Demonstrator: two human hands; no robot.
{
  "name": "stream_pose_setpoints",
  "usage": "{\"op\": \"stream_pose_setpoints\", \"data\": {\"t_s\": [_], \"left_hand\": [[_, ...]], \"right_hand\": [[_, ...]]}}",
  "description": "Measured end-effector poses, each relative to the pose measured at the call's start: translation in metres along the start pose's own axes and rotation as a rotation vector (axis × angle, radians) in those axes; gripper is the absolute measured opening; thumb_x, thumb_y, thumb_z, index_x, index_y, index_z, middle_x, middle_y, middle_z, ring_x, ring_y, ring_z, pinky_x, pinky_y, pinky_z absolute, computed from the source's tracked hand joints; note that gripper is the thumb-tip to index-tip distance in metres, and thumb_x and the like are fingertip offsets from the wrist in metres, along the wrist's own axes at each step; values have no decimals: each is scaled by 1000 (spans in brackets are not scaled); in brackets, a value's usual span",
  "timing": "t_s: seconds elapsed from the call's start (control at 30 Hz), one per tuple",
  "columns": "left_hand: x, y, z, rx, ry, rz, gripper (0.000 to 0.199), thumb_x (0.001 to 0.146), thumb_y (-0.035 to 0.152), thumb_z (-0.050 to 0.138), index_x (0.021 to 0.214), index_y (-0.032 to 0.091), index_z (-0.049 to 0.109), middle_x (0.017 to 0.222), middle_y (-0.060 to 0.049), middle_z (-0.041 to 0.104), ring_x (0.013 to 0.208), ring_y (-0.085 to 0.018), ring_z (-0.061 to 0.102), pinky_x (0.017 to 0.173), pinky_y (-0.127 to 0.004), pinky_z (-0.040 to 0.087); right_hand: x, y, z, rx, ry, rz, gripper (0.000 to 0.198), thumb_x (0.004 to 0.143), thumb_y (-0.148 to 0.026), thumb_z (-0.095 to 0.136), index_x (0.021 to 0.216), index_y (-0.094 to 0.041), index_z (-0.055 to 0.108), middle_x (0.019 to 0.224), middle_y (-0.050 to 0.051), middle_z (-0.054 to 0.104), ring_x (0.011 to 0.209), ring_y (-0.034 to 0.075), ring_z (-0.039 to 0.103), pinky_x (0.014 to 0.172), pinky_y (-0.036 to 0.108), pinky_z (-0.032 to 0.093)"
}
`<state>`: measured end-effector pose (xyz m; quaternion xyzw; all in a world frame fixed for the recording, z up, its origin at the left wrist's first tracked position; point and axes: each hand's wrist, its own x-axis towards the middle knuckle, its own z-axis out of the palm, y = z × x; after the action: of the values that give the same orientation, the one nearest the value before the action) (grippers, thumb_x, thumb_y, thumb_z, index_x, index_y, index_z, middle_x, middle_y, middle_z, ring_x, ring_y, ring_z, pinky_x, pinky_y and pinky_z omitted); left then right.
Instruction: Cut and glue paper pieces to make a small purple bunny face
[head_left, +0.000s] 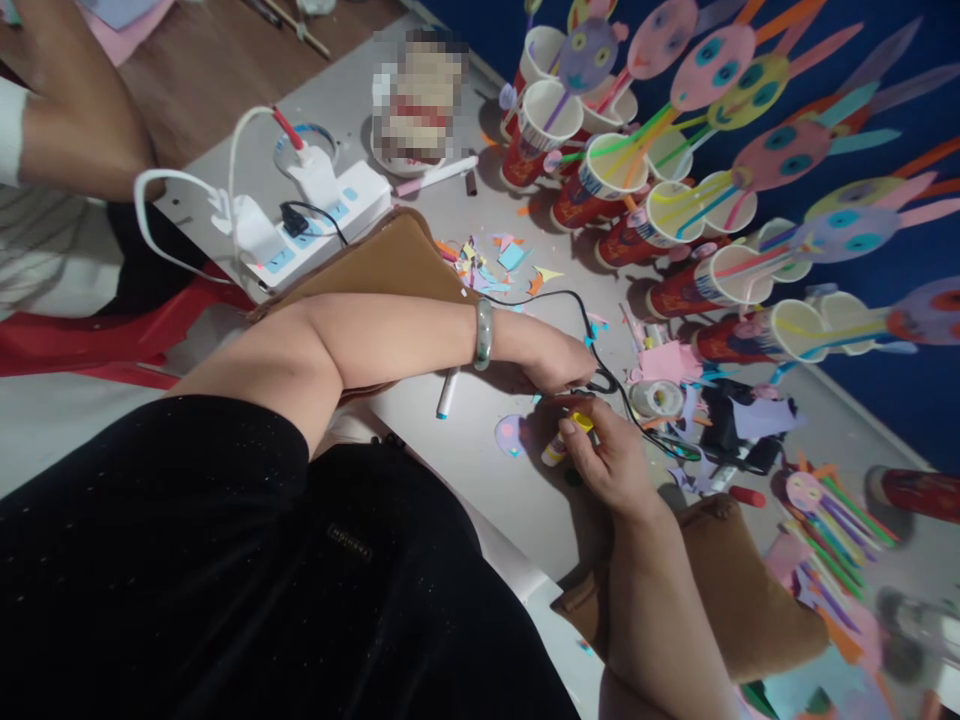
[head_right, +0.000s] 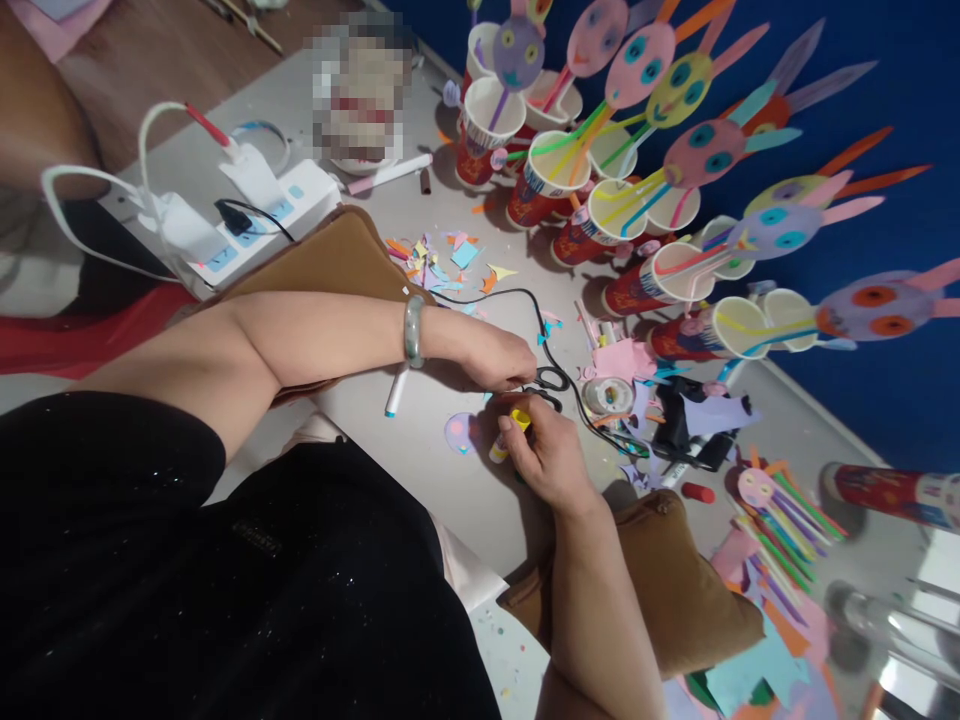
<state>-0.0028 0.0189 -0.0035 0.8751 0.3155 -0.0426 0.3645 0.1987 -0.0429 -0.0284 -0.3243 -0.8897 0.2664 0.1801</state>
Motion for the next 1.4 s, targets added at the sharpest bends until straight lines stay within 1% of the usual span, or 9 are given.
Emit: {"op": "stream_pose_setpoints", "data": {"t_s": [0.2, 0.37, 0.57, 0.63, 0.77, 0.9, 1.0, 1.17, 1.4], "left_hand": [[0, -1, 1, -46, 13, -27, 23, 79, 7, 58, 83, 18, 77, 79, -4, 70, 68, -14, 46, 70, -30, 34], [1, -2, 1, -108, 31, -50, 25, 73, 5, 61, 83, 18, 79, 82, -5, 72, 74, -17, 50, 76, -31, 36], [1, -2, 2, -65, 36, -43, 26, 75, 6, 60, 86, 18, 80, 84, -6, 72, 73, -17, 51, 74, -31, 36], [1, -2, 2, -16, 29, -29, 27, 77, 7, 59, 90, 17, 80, 87, -7, 73, 71, -17, 50, 71, -31, 35], [1, -1, 2, 3, 14, -17, 28, 79, 8, 57, 92, 17, 80, 88, -7, 73, 70, -16, 50, 69, -31, 35], [1, -2, 2, 11, 19, -12, 29, 78, 7, 57, 93, 16, 80, 86, -7, 72, 69, -16, 49, 69, -32, 36], [1, -3, 2, -10, 27, 1, 29, 78, 6, 57, 92, 15, 80, 86, -8, 72, 69, -16, 50, 70, -32, 36], [0, -1, 1, -22, 3, -36, 31, 76, 6, 56, 93, 16, 80, 81, -6, 70, 70, -17, 52, 70, -32, 36], [3, -2, 2, -46, 14, -46, 27, 76, 7, 59, 89, 17, 80, 80, -5, 70, 69, -16, 50, 70, -31, 35]], "right_hand": [[-3, 2, -1, -7, -13, 57, 23, 100, -42, 52, 100, -23, 66, 81, 4, 74, 68, 20, 70, 60, 30, 52], [-2, 1, -2, -9, 14, 54, 26, 100, -44, 50, 97, -23, 65, 80, 5, 73, 69, 20, 69, 61, 30, 53], [-4, 3, -2, 20, -10, 62, 25, 100, -44, 52, 92, -24, 64, 76, 4, 72, 63, 19, 68, 57, 29, 51], [-5, 4, -2, 35, 4, 63, 26, 100, -44, 52, 90, -23, 63, 75, 3, 73, 62, 18, 67, 56, 29, 51], [-4, 1, -2, 38, 26, 41, 25, 101, -44, 52, 97, -23, 66, 77, 4, 73, 61, 18, 67, 56, 28, 51], [-4, -1, -4, 108, 39, 26, 22, 101, -39, 54, 90, -23, 64, 71, 1, 70, 54, 15, 63, 51, 26, 48], [-7, 0, -4, 135, 115, 49, 22, 101, -39, 53, 89, -23, 62, 73, 2, 71, 57, 16, 64, 54, 28, 49], [-8, 2, 0, -3, 326, 43, 16, 96, -39, 61, 94, -22, 62, 83, 5, 71, 63, 17, 62, 58, 32, 49], [-4, 3, 5, -190, 312, -87, 9, 93, -30, 65, 98, -22, 64, 80, 4, 71, 59, 16, 60, 55, 29, 45]]}}
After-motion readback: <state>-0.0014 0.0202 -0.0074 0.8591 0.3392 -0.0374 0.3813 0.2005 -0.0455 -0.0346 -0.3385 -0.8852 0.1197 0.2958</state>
